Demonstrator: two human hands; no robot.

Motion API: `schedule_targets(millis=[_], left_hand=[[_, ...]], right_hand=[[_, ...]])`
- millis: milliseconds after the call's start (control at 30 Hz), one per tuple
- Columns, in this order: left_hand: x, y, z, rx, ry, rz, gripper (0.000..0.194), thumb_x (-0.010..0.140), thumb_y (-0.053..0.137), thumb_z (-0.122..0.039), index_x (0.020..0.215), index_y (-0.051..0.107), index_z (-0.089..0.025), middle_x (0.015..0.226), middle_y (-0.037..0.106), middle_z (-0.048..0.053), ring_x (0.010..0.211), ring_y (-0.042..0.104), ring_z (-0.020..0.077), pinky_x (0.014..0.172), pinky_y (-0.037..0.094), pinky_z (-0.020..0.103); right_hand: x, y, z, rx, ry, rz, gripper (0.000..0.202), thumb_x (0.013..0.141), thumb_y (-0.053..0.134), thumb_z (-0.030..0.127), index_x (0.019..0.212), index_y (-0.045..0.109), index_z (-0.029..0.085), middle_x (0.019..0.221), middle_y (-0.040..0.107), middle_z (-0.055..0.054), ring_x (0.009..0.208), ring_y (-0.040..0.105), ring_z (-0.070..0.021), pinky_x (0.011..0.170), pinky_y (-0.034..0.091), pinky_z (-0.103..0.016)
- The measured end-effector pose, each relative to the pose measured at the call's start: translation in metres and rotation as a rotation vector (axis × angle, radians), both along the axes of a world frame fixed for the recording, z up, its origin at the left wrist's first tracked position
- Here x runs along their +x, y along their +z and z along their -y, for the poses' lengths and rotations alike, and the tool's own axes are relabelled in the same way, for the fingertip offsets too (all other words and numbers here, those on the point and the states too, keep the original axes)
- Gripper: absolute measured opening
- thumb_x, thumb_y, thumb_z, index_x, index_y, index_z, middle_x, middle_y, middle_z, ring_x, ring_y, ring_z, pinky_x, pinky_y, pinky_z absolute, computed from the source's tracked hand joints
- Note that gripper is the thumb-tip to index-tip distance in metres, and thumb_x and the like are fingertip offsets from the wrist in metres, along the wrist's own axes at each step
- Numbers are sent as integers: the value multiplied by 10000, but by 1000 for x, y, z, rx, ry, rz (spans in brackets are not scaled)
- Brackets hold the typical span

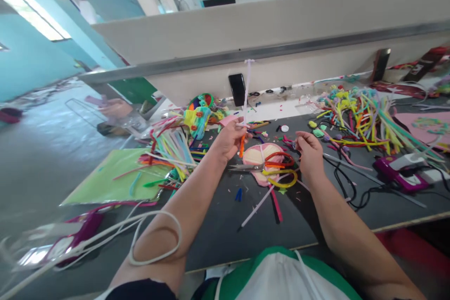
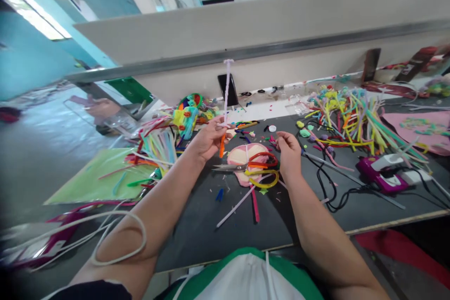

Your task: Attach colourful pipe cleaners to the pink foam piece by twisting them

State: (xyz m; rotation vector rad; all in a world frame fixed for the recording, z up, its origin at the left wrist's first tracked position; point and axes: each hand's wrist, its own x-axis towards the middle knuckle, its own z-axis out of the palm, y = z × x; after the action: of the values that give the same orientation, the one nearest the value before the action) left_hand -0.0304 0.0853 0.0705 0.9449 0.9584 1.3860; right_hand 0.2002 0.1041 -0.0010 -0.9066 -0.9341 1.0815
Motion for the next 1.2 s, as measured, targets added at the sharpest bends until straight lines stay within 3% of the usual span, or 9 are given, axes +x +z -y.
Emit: schedule_targets(millis=[100,300,400,533,733,867,967,1033,1200], left_hand=[[-23,-4,25,12,63,57,373,700,725,-124,1030,551,-138,1011,678,93,679,629,107,531,446,183],[-54,-40,65,17,184,217,362,711,727,-141,1044,589,-179,956,689,59,671,616,102,539,443,186],[-58,-51,71,44,157,268,414,714,726,-159,1101,585,-202,959,681,56,645,594,95,527,415,191],[-57,-54,75,112,142,335,406,713,709,-146,1098,589,-182,978,675,83,656,562,84,542,391,192],[-64,-57,80,154,198,340,367,700,714,-152,1033,562,-160,967,676,88,660,565,94,550,371,199],[-65,-55,80,169,238,322,361,700,719,-181,1022,557,-156,929,675,78,664,579,100,553,370,201],[-63,-52,81,189,267,310,387,705,715,-192,1053,546,-169,915,671,63,650,575,94,552,371,201],[-61,-51,82,195,287,292,382,708,711,-196,1050,544,-170,906,667,56,633,570,88,546,371,199],[-58,-47,85,204,285,247,358,733,695,-218,1057,550,-178,898,662,48,624,567,83,538,368,197]], right_hand=[[-6,-5,6,67,111,301,235,797,567,295,988,657,192,813,633,-13,728,550,-150,703,436,-292],[-20,-28,7,190,394,952,301,788,527,171,1063,646,202,910,667,-59,834,609,-201,804,466,-361],[-20,-35,7,220,515,1072,294,788,506,131,1041,644,191,1020,665,-90,913,626,-197,856,475,-350],[-18,-37,6,317,531,1268,382,737,601,175,1118,625,192,1124,640,-109,1093,566,-243,988,411,-396],[-20,-27,9,204,522,1341,407,750,535,147,1137,629,231,1036,703,-70,942,657,-226,849,488,-360],[-22,-9,10,92,503,1337,334,779,516,185,1071,649,279,942,740,-34,854,692,-231,728,508,-340],[-31,6,1,141,405,1364,305,760,534,192,1022,665,279,903,743,-31,826,690,-236,710,499,-337],[-45,13,-9,176,323,1375,303,756,525,182,1006,675,265,919,740,-43,865,683,-241,730,491,-338],[-113,8,-30,276,351,1311,309,723,544,111,976,674,232,943,731,-64,847,663,-212,765,471,-317]])
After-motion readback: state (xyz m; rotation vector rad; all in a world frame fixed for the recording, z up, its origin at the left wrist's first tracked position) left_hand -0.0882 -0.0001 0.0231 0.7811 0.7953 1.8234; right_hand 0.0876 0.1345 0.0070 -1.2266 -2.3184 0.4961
